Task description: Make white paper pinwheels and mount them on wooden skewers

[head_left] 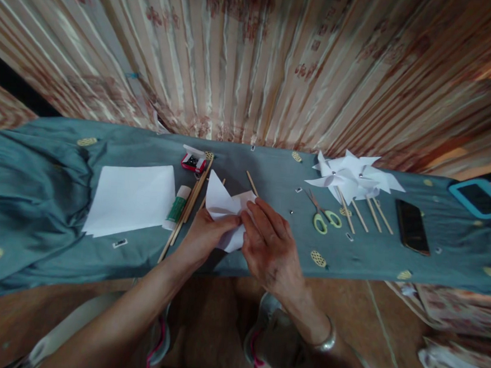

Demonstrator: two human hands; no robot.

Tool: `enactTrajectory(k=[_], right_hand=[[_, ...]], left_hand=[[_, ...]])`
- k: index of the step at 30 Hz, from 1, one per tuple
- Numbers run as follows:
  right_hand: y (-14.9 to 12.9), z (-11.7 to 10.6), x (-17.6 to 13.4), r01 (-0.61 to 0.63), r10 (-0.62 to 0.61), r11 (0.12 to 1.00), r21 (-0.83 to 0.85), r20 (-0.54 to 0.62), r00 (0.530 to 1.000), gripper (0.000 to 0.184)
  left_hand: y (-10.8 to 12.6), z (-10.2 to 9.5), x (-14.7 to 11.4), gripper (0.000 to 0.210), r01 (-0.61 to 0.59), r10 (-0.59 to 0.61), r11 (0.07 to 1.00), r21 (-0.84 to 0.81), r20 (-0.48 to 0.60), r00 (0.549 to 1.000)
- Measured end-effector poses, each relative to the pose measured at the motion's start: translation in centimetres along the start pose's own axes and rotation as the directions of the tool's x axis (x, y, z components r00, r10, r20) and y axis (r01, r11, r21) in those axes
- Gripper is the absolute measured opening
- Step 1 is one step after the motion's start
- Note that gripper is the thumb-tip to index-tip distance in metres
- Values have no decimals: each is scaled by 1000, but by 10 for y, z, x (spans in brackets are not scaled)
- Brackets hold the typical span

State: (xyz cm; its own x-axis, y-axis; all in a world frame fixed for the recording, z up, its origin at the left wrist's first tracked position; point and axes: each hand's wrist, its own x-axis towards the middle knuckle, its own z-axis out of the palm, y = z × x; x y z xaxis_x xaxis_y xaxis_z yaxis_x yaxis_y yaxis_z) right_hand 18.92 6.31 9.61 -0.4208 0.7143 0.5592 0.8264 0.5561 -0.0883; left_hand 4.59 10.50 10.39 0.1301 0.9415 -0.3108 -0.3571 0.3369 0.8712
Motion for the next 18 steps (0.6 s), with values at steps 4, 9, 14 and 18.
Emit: enactTrajectory(k=[4, 9, 14, 18], right_hand=[[-1, 1, -1, -33, 33, 999, 25, -1, 999, 41], [-4, 1, -1, -67, 74, 988, 140, -41, 996, 48], [-4, -1, 0, -67, 84, 975, 212, -73, 994, 47], [-3, -2, 0, -56, 74, 975, 217, -74, 995, 48]], left_hand=[[2, -2, -2, 21, 51, -48, 995, -89, 30, 998], [3, -8, -2, 22, 63, -56, 993, -96, 75, 996], [3, -10, 1, 29, 95, -93, 994, -51, 43, 995], [4, -8, 1, 32, 92, -91, 995, -49, 24, 996]])
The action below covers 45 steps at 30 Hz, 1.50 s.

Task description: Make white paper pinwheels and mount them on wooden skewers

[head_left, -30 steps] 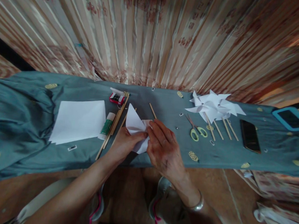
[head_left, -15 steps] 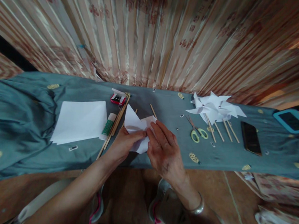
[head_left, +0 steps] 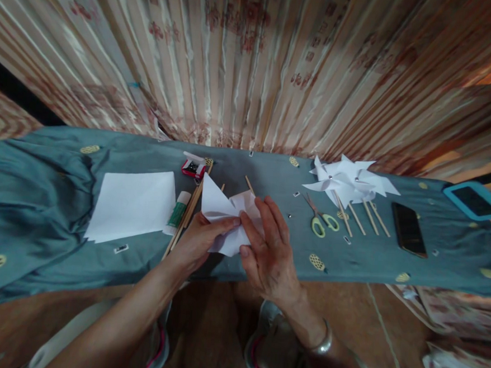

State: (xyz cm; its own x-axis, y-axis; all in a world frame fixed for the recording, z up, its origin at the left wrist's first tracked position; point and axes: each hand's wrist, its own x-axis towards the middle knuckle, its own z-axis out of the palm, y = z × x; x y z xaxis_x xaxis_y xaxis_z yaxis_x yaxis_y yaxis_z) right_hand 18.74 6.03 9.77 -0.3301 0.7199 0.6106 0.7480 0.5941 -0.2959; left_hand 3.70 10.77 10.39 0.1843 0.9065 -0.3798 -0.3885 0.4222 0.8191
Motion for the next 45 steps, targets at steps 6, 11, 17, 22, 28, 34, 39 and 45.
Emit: enactTrajectory(k=[6, 11, 17, 22, 28, 34, 39, 45], right_hand=[[0, 1, -2, 15, -15, 1000, -2, -12, 1000, 51], [-1, 3, -3, -1, 1, 1000, 1, -21, 1000, 52], [0, 6, -4, -13, 13, 1000, 20, -33, 999, 52], [1, 6, -5, 1, -1, 1000, -7, -33, 999, 54], [0, 8, -6, 35, -37, 996, -86, -19, 999, 55], [1, 8, -5, 20, -21, 998, -59, -20, 1000, 53], [-3, 1, -3, -78, 82, 993, 93, -43, 996, 43], [12, -11, 1, -350, 383, 896, 273, -76, 920, 47]], left_hand=[[0, 2, -1, 31, -15, 15, 1000, -8, 5, 1000], [2, 4, -2, 30, -20, 20, 1000, -22, -5, 1000], [1, 4, -3, 32, -20, 20, 999, -41, -16, 1000], [0, 4, -3, 28, -33, 32, 999, -33, -23, 999], [2, 7, -5, 22, -43, 43, 999, -27, -19, 999], [2, 9, -6, 23, -56, 55, 998, -32, -28, 998], [0, 9, -4, 27, -68, 67, 998, -12, -41, 997], [0, 8, -5, 37, -40, 41, 999, 26, -38, 998]])
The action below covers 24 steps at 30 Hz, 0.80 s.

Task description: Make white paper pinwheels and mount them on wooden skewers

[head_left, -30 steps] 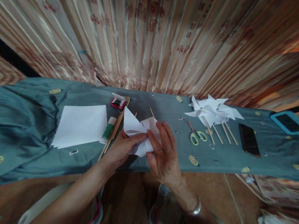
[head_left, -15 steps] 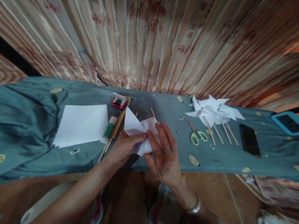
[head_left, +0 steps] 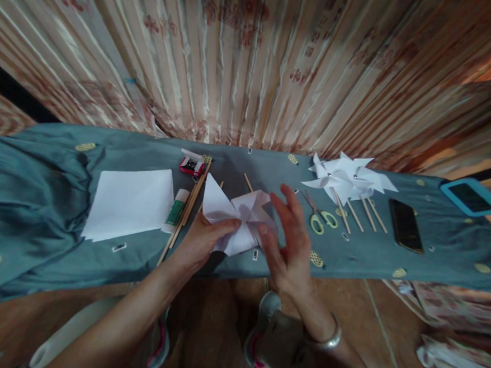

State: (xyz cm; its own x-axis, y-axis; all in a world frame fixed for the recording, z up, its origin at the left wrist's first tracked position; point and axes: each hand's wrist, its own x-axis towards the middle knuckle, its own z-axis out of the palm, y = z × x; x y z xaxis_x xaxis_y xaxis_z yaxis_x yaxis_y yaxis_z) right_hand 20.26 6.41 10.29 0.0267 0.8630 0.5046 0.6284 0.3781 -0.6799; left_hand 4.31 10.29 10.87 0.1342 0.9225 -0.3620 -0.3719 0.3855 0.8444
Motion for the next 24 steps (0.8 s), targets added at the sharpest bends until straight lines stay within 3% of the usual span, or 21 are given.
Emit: enactTrajectory(k=[3, 5, 7, 9, 13, 16, 21, 24], right_hand=[[23, -5, 8, -250, 254, 927, 279, 21, 967, 63], [36, -8, 12, -443, 371, 756, 482, 243, 896, 69], [41, -9, 14, -592, 411, 565, 575, 425, 806, 79], [39, -9, 16, -663, 440, 428, 613, 500, 746, 83], [27, -9, 20, -676, 516, 267, 687, 490, 702, 81], [24, -9, 22, -680, 513, 261, 686, 498, 699, 85], [20, -5, 21, -719, 483, 362, 594, 541, 689, 96], [16, 2, 20, -704, 519, 430, 565, 483, 705, 98]], left_hand=[[-2, -2, 0, 36, 33, -33, 999, 10, 26, 999], [-5, -4, 1, 32, 80, -81, 997, 18, 61, 995], [-7, -5, 2, 28, 113, -117, 993, 44, 90, 989], [-9, -5, 2, 26, 110, -117, 991, 72, 97, 988], [-9, -4, 3, 21, 78, -83, 992, 95, 53, 995], [-9, -3, 3, 19, 49, -52, 991, 127, 18, 998], [-10, 2, 5, 22, 0, 3, 982, 189, -13, 1000], [-11, 5, 4, 25, -34, 36, 982, 185, -10, 999]])
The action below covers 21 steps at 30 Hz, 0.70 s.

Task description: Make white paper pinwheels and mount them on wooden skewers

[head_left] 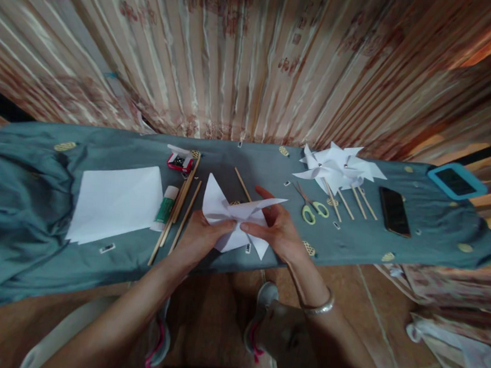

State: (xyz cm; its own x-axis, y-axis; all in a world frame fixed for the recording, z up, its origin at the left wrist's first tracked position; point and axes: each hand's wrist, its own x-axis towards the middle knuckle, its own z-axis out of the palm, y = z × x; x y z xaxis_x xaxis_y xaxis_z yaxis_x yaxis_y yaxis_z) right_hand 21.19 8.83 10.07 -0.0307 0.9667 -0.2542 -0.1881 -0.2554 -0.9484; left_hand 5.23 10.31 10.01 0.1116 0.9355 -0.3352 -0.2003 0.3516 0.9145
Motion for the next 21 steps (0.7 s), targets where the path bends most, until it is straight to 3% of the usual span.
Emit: enactTrajectory(k=[3, 10, 15, 21], right_hand=[[4, 5, 1, 32, -35, 999, -42, -66, 997, 95], [8, 5, 2, 40, -47, 996, -82, -88, 995, 88], [10, 2, 6, 3, -7, 999, -33, -120, 993, 88], [15, -1, 10, -29, 39, 998, 50, -202, 979, 76]], left_hand=[[-1, 2, 0, 26, -21, 22, 1000, 7, -11, 1000], [-10, -1, 4, 21, -15, 14, 998, 60, 7, 1000], [-13, -5, 6, 25, 15, -20, 992, 122, 42, 999], [-12, -4, 8, 37, 59, -63, 997, 55, 83, 995]])
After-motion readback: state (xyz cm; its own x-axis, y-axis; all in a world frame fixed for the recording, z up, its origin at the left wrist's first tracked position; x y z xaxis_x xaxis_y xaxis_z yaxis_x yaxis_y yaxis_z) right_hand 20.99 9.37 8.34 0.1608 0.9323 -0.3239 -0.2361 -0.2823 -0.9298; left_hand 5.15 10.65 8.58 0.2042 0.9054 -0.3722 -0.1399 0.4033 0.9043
